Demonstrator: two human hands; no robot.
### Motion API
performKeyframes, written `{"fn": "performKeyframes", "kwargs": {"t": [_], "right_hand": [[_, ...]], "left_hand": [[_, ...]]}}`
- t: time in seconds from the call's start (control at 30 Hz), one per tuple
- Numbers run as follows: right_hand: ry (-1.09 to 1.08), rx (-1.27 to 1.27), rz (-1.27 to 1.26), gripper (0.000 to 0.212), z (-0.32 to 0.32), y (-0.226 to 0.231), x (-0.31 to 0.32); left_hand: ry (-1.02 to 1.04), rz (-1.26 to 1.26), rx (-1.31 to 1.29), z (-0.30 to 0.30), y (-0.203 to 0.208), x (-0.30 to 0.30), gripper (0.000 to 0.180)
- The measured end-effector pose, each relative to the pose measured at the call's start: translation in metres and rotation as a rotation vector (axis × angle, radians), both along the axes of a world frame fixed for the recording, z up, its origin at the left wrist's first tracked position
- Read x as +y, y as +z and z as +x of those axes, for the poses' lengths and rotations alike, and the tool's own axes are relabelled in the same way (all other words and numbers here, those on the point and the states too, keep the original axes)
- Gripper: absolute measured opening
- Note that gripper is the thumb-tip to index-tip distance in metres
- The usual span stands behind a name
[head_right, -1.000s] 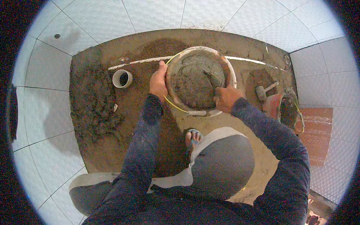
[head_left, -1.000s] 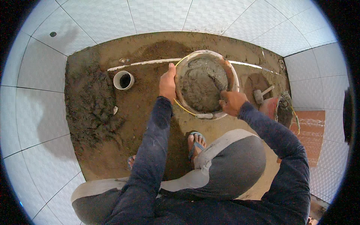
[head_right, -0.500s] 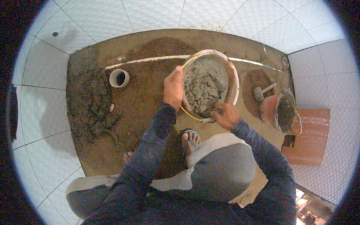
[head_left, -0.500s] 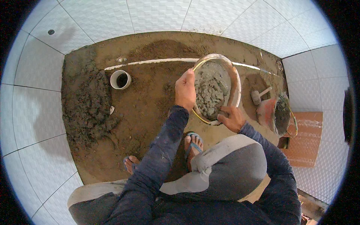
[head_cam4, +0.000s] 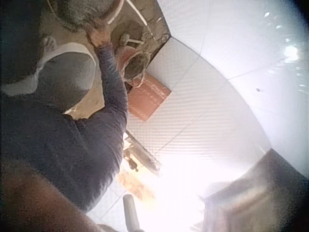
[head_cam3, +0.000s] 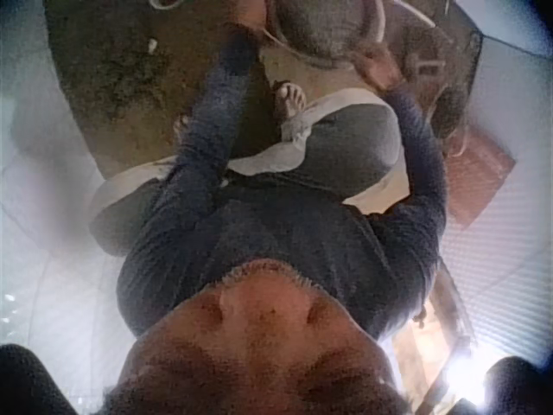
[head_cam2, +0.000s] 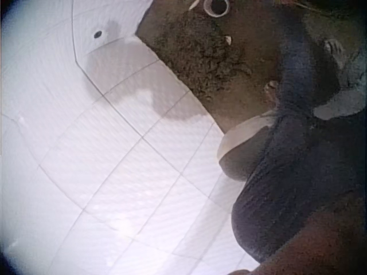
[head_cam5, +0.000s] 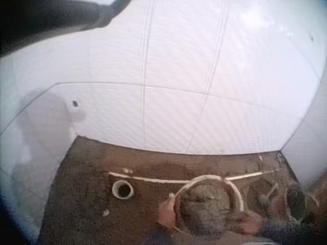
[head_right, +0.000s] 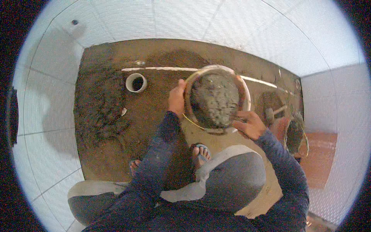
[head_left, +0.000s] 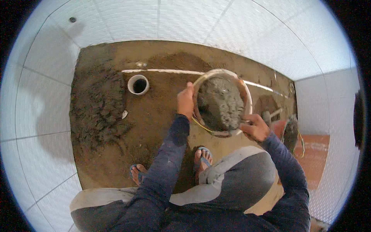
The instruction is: The person scoops wet cement from a bucket using a trowel and spreads it onto the floor of a tiled room. They repeatedly transfer the material from the bucket to the floor and smooth it out to cover the exposed surface.
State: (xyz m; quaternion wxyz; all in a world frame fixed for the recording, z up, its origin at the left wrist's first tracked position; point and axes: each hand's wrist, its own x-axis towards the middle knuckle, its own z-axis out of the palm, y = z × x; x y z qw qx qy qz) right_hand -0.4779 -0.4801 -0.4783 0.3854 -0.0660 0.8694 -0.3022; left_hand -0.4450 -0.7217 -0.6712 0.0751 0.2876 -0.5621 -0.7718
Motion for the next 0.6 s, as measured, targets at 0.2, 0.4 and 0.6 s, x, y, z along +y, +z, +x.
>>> {"fn": "performKeyframes", "kwargs": {"t": [0.2,0.4,0.6], "right_hand": [[0.169,0.051,0.027,0.023,-0.042,0.038,-0.047],[0.242,0.116,-0.021,0.021,-0.095,0.002,-0.199],[0.687,0.956,-0.031,0.031,-0.126,-0.122,-0.379]], "left_hand": [[0.135,0.069,0.095,-0.002,-0.031,0.015,0.053],[0.199,0.153,0.072,0.006,-0.025,0.018,0.05],[0.079,0.011,0.087,0.004,-0.022,0.011,0.049]]}}
